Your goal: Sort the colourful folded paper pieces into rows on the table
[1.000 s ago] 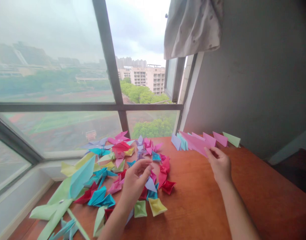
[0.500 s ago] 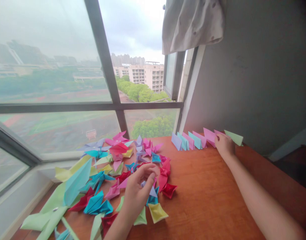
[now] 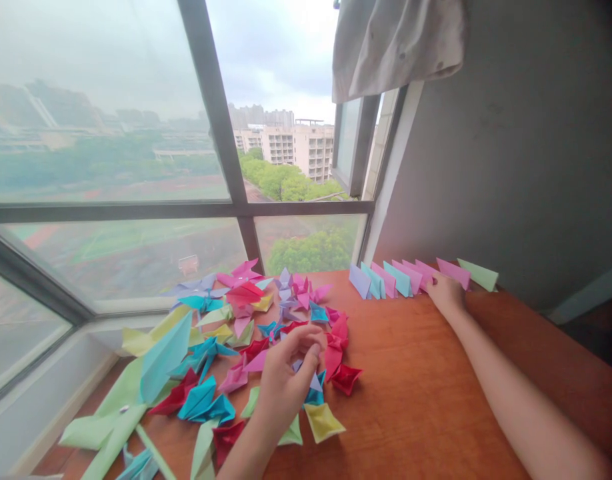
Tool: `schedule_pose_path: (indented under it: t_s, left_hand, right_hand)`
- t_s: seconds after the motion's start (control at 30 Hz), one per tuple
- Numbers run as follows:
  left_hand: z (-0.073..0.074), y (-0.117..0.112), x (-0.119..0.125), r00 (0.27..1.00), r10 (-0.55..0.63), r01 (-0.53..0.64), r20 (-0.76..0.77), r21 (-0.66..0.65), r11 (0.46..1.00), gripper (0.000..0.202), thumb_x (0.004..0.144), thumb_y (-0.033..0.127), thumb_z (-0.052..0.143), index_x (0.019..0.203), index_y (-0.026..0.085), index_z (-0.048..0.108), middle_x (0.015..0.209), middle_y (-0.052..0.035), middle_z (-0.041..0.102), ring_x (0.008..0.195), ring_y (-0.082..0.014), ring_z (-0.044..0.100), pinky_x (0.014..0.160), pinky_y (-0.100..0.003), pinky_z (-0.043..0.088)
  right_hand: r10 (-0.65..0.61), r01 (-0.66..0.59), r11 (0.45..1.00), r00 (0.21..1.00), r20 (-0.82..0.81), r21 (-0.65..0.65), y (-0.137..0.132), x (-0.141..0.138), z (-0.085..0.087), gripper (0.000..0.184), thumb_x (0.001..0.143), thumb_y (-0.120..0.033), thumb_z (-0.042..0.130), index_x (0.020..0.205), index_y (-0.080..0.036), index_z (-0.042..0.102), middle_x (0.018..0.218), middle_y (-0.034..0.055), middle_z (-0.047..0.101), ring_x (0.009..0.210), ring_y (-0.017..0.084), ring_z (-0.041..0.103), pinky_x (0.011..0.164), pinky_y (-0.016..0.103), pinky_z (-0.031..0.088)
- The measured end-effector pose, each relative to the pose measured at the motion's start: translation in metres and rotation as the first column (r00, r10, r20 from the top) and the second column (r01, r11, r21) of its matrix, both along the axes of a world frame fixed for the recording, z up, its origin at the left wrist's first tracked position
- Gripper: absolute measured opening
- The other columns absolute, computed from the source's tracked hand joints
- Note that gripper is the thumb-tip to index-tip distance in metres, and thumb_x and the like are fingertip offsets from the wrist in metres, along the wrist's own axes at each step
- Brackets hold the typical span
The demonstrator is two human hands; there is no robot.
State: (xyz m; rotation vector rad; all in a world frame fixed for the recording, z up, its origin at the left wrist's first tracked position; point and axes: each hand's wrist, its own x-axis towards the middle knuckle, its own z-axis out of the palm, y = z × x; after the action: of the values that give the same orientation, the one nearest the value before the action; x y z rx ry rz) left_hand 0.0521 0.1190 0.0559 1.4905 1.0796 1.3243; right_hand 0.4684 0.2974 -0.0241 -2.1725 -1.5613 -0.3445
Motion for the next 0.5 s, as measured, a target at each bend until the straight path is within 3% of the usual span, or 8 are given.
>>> schedule_pose_path:
  t_s: [0.17,0.3,0.4,0.5]
  left_hand:
    - [0.002,-0.001,0.000,1.000,-0.005,0.005,-0.012,0.012,1.000,0.020,0.088,0.025,0.060,0.106,0.018,0.066,0.086,-0.0048,0.069,0.079,-0.0181,0.067,0.068,-0.025,0.054]
    - [0.003,-0.002,0.000,0.997,-0.002,0.006,-0.078,0.052,0.999,0.018,0.089,0.024,0.057,0.105,0.019,0.066,0.085,-0.0038,0.070,0.077,-0.0173,0.067,0.068,-0.024,0.054]
    - [0.003,0.000,0.000,0.985,0.049,-0.031,-0.163,0.111,0.993,0.017,0.089,0.021,0.056,0.103,0.019,0.066,0.084,-0.0030,0.071,0.072,-0.0155,0.067,0.065,-0.023,0.053]
    - [0.001,0.004,-0.004,0.965,0.138,-0.101,-0.221,0.172,0.980,0.017,0.087,0.019,0.055,0.100,0.018,0.067,0.084,-0.0033,0.072,0.073,-0.0157,0.068,0.067,-0.024,0.053]
  right_hand:
    - [-0.053,0.060,0.991,0.997,-0.060,0.118,-0.022,-0.006,0.008,0.038,0.079,-0.021,0.046,0.104,-0.012,0.072,0.091,0.0142,0.072,0.082,0.026,0.064,0.069,0.034,0.046]
    - [0.072,-0.005,0.963,0.968,-0.238,0.270,-0.043,-0.041,0.024,0.035,0.079,-0.026,0.048,0.101,-0.015,0.072,0.091,0.0127,0.073,0.083,0.026,0.066,0.074,0.034,0.049]
    - [0.209,-0.084,0.951,0.883,-0.421,0.297,-0.061,-0.086,0.031,0.033,0.078,-0.032,0.052,0.098,-0.017,0.072,0.092,0.0112,0.074,0.080,0.024,0.068,0.074,0.034,0.050]
    - [0.315,-0.173,0.946,0.701,-0.640,0.275,-0.080,-0.132,0.025,0.035,0.078,-0.039,0.052,0.099,-0.018,0.071,0.088,0.0082,0.074,0.071,0.021,0.067,0.067,0.031,0.051]
